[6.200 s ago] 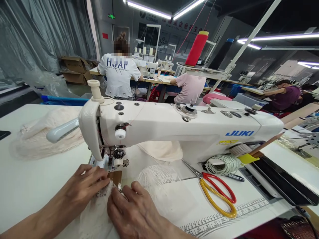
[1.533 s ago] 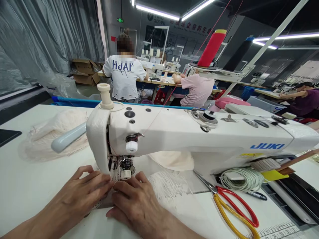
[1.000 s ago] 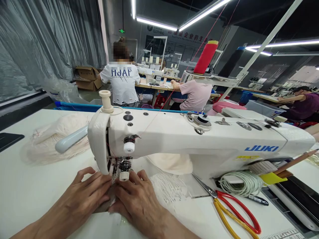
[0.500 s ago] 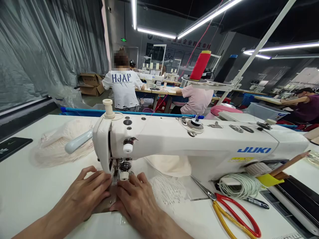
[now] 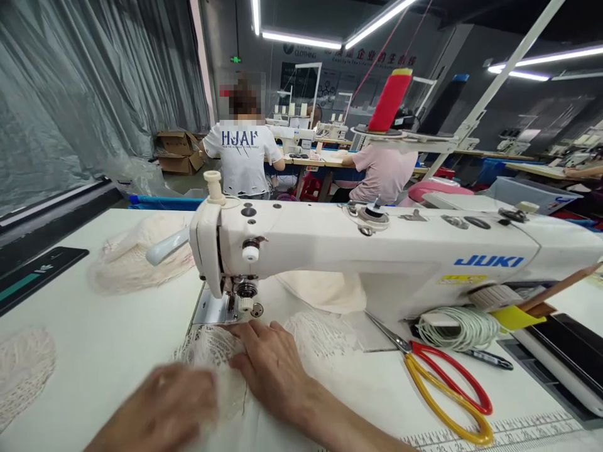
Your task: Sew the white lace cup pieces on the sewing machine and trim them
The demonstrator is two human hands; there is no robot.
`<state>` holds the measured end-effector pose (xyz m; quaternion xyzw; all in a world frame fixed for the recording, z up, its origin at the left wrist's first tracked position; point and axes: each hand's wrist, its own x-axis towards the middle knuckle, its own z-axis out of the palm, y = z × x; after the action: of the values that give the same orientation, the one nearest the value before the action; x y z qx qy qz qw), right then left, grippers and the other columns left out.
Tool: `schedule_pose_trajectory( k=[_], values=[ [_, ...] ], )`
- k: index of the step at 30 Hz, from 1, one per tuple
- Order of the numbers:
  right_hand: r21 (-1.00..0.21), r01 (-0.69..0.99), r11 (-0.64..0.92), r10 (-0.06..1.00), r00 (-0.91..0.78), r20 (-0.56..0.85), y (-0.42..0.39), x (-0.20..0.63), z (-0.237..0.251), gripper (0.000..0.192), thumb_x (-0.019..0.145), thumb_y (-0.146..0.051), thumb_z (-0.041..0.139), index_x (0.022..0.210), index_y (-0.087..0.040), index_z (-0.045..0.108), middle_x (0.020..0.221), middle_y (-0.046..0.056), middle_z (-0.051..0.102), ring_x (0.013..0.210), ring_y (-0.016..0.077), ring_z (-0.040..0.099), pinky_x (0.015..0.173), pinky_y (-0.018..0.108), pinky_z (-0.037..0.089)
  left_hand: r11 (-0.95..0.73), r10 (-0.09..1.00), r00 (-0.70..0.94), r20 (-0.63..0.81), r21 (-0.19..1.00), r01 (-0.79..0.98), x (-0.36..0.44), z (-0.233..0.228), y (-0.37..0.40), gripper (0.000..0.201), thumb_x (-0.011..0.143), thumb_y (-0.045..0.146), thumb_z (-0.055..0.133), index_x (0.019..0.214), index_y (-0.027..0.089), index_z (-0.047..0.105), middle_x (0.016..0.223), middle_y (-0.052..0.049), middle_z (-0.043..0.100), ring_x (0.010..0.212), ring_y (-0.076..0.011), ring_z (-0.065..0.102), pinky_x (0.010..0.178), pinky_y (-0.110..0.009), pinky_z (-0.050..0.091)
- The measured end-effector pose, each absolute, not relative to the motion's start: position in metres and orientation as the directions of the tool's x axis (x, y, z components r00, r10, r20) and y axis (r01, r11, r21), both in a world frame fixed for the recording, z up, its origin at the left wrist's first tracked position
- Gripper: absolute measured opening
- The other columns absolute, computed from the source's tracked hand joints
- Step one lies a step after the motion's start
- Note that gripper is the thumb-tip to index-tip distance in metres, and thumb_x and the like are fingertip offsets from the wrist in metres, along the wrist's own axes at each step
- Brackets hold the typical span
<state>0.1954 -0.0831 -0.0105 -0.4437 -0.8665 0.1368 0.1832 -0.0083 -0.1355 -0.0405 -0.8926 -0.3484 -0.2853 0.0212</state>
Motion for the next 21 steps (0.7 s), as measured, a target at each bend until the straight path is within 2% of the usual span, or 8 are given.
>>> schedule_pose_trajectory(
  k=[3, 5, 6, 9, 12, 16, 19, 21],
  values=[
    [-0.450, 0.737, 0.504, 0.856, -0.496, 0.145, -0.083, 0.197, -0.011, 0.028, 0.083, -0.014, 0.056, 0.110, -0.024, 0.053, 0.095, 0.001, 0.065, 0.080, 0.0184, 0.058, 0.073, 0.031, 0.042, -0.528, 0.839, 0.421, 0.344, 0.331, 0.782, -0.018, -0.026, -0.109, 0.034, 0.085, 0.014, 0.049, 0.118, 0.023, 0.050, 0.103, -0.007, 0.062, 0.094, -0.0222, 0.058, 0.079, -0.035, 0.049],
    [-0.472, 0.742, 0.477, 0.868, -0.481, 0.121, -0.082, 0.200, -0.010, 0.027, 0.083, -0.013, 0.056, 0.108, -0.024, 0.053, 0.096, 0.001, 0.065, 0.079, 0.0186, 0.058, 0.072, 0.031, 0.041, -0.407, 0.913, 0.343, 0.222, 0.420, 0.811, -0.019, -0.018, -0.091, 0.035, 0.080, 0.014, 0.053, 0.115, 0.022, 0.052, 0.089, -0.003, 0.061, 0.081, -0.0207, 0.059, 0.069, -0.032, 0.050],
    [-0.480, 0.738, 0.475, 0.868, -0.484, 0.115, -0.081, 0.202, -0.009, 0.025, 0.083, -0.012, 0.055, 0.106, -0.024, 0.054, 0.095, 0.000, 0.065, 0.078, 0.0183, 0.057, 0.072, 0.031, 0.041, -0.360, 0.933, 0.321, 0.163, 0.457, 0.813, -0.018, -0.015, -0.084, 0.030, 0.079, 0.014, 0.054, 0.108, 0.022, 0.055, 0.081, -0.001, 0.060, 0.075, -0.0195, 0.058, 0.066, -0.031, 0.049],
    [-0.479, 0.727, 0.492, 0.855, -0.508, 0.105, -0.079, 0.206, -0.004, 0.020, 0.082, -0.009, 0.052, 0.097, -0.022, 0.054, 0.088, -0.001, 0.064, 0.072, 0.0158, 0.056, 0.067, 0.028, 0.040, -0.261, 0.957, 0.289, 0.031, 0.526, 0.809, -0.013, -0.009, -0.075, 0.008, 0.079, 0.017, 0.051, 0.081, 0.021, 0.058, 0.068, 0.003, 0.054, 0.067, -0.0171, 0.056, 0.059, -0.026, 0.045],
    [-0.473, 0.722, 0.505, 0.847, -0.519, 0.113, -0.078, 0.209, -0.001, 0.018, 0.082, -0.008, 0.050, 0.093, -0.022, 0.053, 0.082, -0.002, 0.062, 0.068, 0.0141, 0.054, 0.064, 0.027, 0.038, -0.246, 0.959, 0.282, 0.025, 0.566, 0.787, -0.008, -0.003, -0.076, 0.008, 0.080, 0.019, 0.049, 0.074, 0.020, 0.052, 0.076, 0.001, 0.056, 0.071, -0.0171, 0.056, 0.060, -0.025, 0.043],
    [-0.499, 0.697, 0.514, 0.838, -0.532, 0.121, -0.077, 0.212, -0.001, 0.014, 0.084, -0.008, 0.048, 0.087, -0.021, 0.051, 0.080, -0.003, 0.061, 0.069, 0.0129, 0.054, 0.065, 0.026, 0.037, -0.191, 0.961, 0.273, -0.038, 0.623, 0.758, -0.006, 0.002, -0.076, 0.004, 0.083, 0.021, 0.044, 0.083, 0.023, 0.047, 0.068, 0.004, 0.053, 0.059, -0.0140, 0.053, 0.052, -0.021, 0.039],
    [-0.485, 0.712, 0.508, 0.842, -0.529, 0.105, -0.075, 0.214, -0.002, 0.011, 0.084, -0.010, 0.048, 0.081, -0.020, 0.047, 0.074, -0.004, 0.059, 0.063, 0.0123, 0.051, 0.066, 0.027, 0.036, -0.196, 0.954, 0.297, -0.042, 0.660, 0.725, -0.007, 0.001, -0.074, 0.023, 0.084, 0.020, 0.042, 0.106, 0.024, 0.047, 0.070, 0.004, 0.055, 0.055, -0.0132, 0.053, 0.048, -0.020, 0.037],
    [-0.461, 0.720, 0.519, 0.839, -0.533, 0.111, -0.074, 0.214, -0.003, 0.011, 0.085, -0.010, 0.047, 0.079, -0.019, 0.046, 0.071, -0.004, 0.058, 0.061, 0.0122, 0.050, 0.066, 0.028, 0.035, -0.218, 0.948, 0.316, -0.039, 0.643, 0.734, -0.006, 0.000, -0.073, 0.023, 0.084, 0.019, 0.041, 0.105, 0.023, 0.051, 0.068, 0.004, 0.054, 0.055, -0.0134, 0.053, 0.047, -0.020, 0.035]
  ],
)
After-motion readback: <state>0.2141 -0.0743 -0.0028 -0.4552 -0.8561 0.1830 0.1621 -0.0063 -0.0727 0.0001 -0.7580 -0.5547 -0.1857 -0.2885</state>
